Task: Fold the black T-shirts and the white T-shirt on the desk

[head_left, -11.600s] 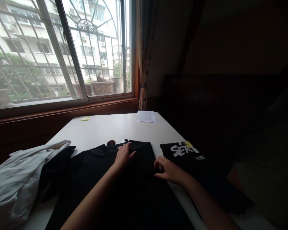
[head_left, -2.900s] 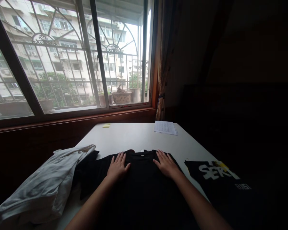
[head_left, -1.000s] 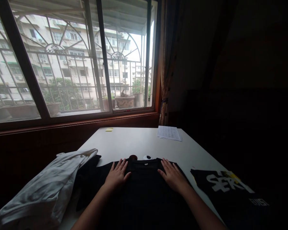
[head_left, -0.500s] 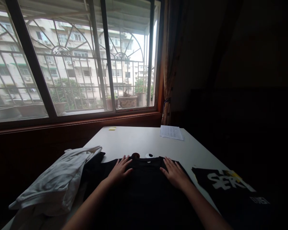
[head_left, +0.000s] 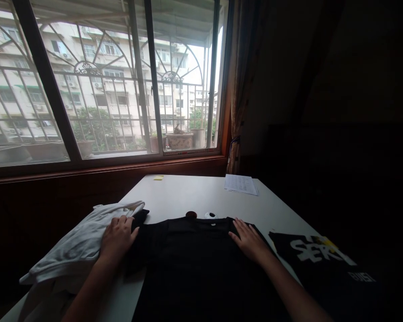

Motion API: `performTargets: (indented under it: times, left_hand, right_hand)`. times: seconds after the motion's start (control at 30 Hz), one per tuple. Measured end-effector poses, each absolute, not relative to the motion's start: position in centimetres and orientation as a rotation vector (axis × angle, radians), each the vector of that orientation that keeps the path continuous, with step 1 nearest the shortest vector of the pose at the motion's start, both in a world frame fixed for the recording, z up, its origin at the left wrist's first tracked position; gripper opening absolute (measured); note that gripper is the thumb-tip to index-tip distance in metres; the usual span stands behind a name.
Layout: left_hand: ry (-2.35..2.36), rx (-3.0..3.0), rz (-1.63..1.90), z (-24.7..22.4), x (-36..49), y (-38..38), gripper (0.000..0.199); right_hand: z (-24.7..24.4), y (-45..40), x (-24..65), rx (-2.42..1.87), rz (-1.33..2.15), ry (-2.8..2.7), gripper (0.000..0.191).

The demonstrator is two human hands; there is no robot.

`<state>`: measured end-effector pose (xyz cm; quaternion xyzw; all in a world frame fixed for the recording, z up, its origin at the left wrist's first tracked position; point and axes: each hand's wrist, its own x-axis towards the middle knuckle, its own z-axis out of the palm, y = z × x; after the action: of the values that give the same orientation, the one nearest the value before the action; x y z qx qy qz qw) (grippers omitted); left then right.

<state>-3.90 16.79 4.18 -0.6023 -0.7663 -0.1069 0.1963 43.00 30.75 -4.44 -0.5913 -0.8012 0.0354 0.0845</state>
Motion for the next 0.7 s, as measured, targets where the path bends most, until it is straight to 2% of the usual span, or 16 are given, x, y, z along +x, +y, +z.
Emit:
performTargets:
  times: [0.13, 0.37, 0.7]
  left_hand:
    - [-2.183, -1.745, -0.303, 4.4, -3.6, 16.3, 0.033]
    - [-2.113, -1.798, -0.503, 4.6, -2.5, 15.8, 0.01]
    - [-1.895, -1.957, -1.019, 3.6, -0.4, 16.6, 0.034]
  right_hand:
    - [-4.8, 31.0, 43.1, -1.755, 0.101, -2.382, 0.075]
    - [-4.5, 30.8, 43.0, -1.781, 0.098, -2.391, 0.075]
    - [-4.6, 31.0, 43.2, -1.765, 0.08, -2.401, 0.073]
